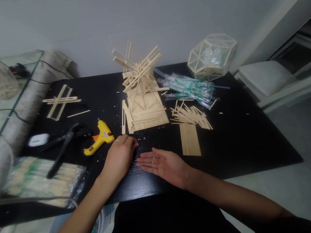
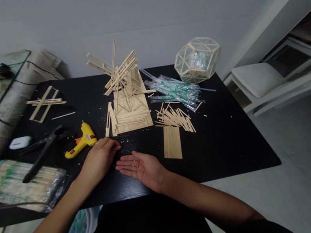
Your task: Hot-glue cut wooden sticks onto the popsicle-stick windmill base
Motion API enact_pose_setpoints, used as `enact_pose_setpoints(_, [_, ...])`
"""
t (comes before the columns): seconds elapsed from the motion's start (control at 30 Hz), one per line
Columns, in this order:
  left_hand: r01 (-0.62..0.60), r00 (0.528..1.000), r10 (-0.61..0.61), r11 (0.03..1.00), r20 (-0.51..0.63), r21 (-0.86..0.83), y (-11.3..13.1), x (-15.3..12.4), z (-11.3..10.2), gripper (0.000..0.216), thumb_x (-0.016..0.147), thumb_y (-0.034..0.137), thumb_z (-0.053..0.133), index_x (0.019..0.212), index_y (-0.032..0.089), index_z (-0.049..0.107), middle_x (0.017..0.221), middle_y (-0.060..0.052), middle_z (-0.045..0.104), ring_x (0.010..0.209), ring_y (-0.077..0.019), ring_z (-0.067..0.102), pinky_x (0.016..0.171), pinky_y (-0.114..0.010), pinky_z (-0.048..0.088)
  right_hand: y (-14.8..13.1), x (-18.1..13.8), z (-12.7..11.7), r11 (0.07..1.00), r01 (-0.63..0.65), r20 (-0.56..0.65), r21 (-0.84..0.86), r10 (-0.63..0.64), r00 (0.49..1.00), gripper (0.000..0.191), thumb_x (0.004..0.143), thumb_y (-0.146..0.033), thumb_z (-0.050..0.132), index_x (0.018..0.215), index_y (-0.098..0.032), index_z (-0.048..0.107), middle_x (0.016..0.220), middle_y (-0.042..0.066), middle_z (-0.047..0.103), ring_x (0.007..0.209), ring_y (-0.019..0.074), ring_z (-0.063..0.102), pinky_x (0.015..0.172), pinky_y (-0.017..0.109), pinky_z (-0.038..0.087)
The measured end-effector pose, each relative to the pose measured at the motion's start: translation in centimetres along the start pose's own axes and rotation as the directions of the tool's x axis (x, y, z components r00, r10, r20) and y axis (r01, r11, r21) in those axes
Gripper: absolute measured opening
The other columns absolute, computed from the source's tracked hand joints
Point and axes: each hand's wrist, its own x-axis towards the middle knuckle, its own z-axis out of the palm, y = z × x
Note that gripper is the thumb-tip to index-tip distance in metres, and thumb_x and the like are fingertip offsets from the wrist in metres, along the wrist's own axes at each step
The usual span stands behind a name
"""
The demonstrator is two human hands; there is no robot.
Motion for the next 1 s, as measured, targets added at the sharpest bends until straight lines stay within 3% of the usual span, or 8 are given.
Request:
enact_pose_setpoints(0.17, [-0.088, 0.994, 0.07, 0.969, 0.083, 0.233, 0.6, 0.6, 0.2, 0.02, 0.104, 0.011, 0.048, 0.094, 0.013, 0.065, 0.092, -0.012, 0.064, 0.087, -0.0288, 0.061, 0.079, -0.041, 0.052, 0.1, 0.1, -0.1, 1.0, 0.003, 0.022, -0.006, -0.003, 1.0, 0.04, 0.11, -0.029, 0.047, 0.112, 0.0, 0.074, 0.115, 0.023, 0.079, 0.109, 0.0245, 0.079, 0.121, 0.043, 0.046])
enact_pose_setpoints(0.27, [-0.103, 0.991, 0.08, 0.964, 0.104, 0.244, 1.1, 0.6, -0.3, 0.02, 0.103, 0.01, 0.046, 0.095, 0.012, 0.064, 0.094, -0.014, 0.063, 0.089, -0.0301, 0.06, 0.079, -0.043, 0.053, 0.0, 0.2, 0.0, 1.0, -0.004, 0.004, 0.011, 0.004, 1.0, 0.042, 0.111, -0.029, 0.044, 0.109, 0.0, 0.074, 0.112, 0.023, 0.079, 0.107, 0.0245, 0.079, 0.119, 0.041, 0.047])
enact_pose_setpoints(0.4, [-0.126, 0.987, 0.132, 0.989, 0.09, -0.071, 2.5, -0.2, -2.1, 0.016, 0.103, 0.011, 0.046, 0.1, 0.015, 0.061, 0.098, -0.011, 0.062, 0.09, -0.0249, 0.06, 0.079, -0.039, 0.054, 0.1, 0.3, -0.1, 0.997, 0.003, 0.001, 0.072, -0.003, 1.0, 0.043, 0.112, -0.029, 0.043, 0.106, 0.0, 0.075, 0.104, 0.021, 0.079, 0.101, 0.0228, 0.079, 0.115, 0.04, 0.051])
enact_pose_setpoints(0.57, [-0.221, 0.938, 0.296, 0.912, 0.179, -0.346, 3.8, -0.7, -4.1, 0.022, 0.109, 0.023, 0.047, 0.112, 0.021, 0.069, 0.103, -0.006, 0.068, 0.094, -0.021, 0.064, 0.087, -0.036, 0.054, 0.1, 0.5, -0.4, 0.985, 0.029, -0.019, 0.17, -0.027, 0.999, 0.035, 0.111, -0.023, 0.046, 0.094, -0.01, 0.073, 0.083, 0.007, 0.078, 0.084, 0.0164, 0.077, 0.108, 0.038, 0.057])
enact_pose_setpoints(0.67, [-0.151, 0.973, 0.199, 0.933, 0.116, -0.327, 2.6, -0.1, -3.4, 0.022, 0.109, 0.024, 0.049, 0.113, 0.02, 0.07, 0.105, -0.007, 0.071, 0.097, -0.0211, 0.067, 0.089, -0.036, 0.055, -0.2, 0.3, -0.3, 0.99, 0.019, -0.011, 0.142, -0.018, 1.0, 0.039, 0.112, -0.024, 0.041, 0.101, -0.006, 0.073, 0.094, 0.014, 0.081, 0.094, 0.0191, 0.079, 0.109, 0.038, 0.057])
enact_pose_setpoints(0.8, [0.019, 0.998, -0.011, 0.99, 0.057, -0.137, 0.3, 1.1, -1.6, 0.013, 0.102, 0.021, 0.058, 0.106, 0.017, 0.07, 0.1, -0.009, 0.072, 0.094, -0.0244, 0.068, 0.086, -0.038, 0.055, -0.4, 0.1, -0.3, 0.996, 0.028, 0.013, 0.083, -0.029, 0.999, 0.039, 0.111, -0.029, 0.046, 0.11, -0.001, 0.073, 0.11, 0.023, 0.08, 0.108, 0.0243, 0.079, 0.115, 0.041, 0.053])
enact_pose_setpoints(1.0, [0.025, 0.998, -0.02, 0.996, 0.059, -0.09, -0.3, 2.2, 0.0, 0.013, 0.103, 0.022, 0.056, 0.094, 0.018, 0.066, 0.094, -0.009, 0.067, 0.088, -0.0251, 0.065, 0.082, -0.038, 0.053, -0.5, -0.2, -0.8, 0.996, 0.055, 0.022, 0.068, -0.056, 0.998, 0.037, 0.11, -0.031, 0.049, 0.109, -0.004, 0.075, 0.11, 0.02, 0.082, 0.11, 0.0234, 0.079, 0.117, 0.041, 0.051])
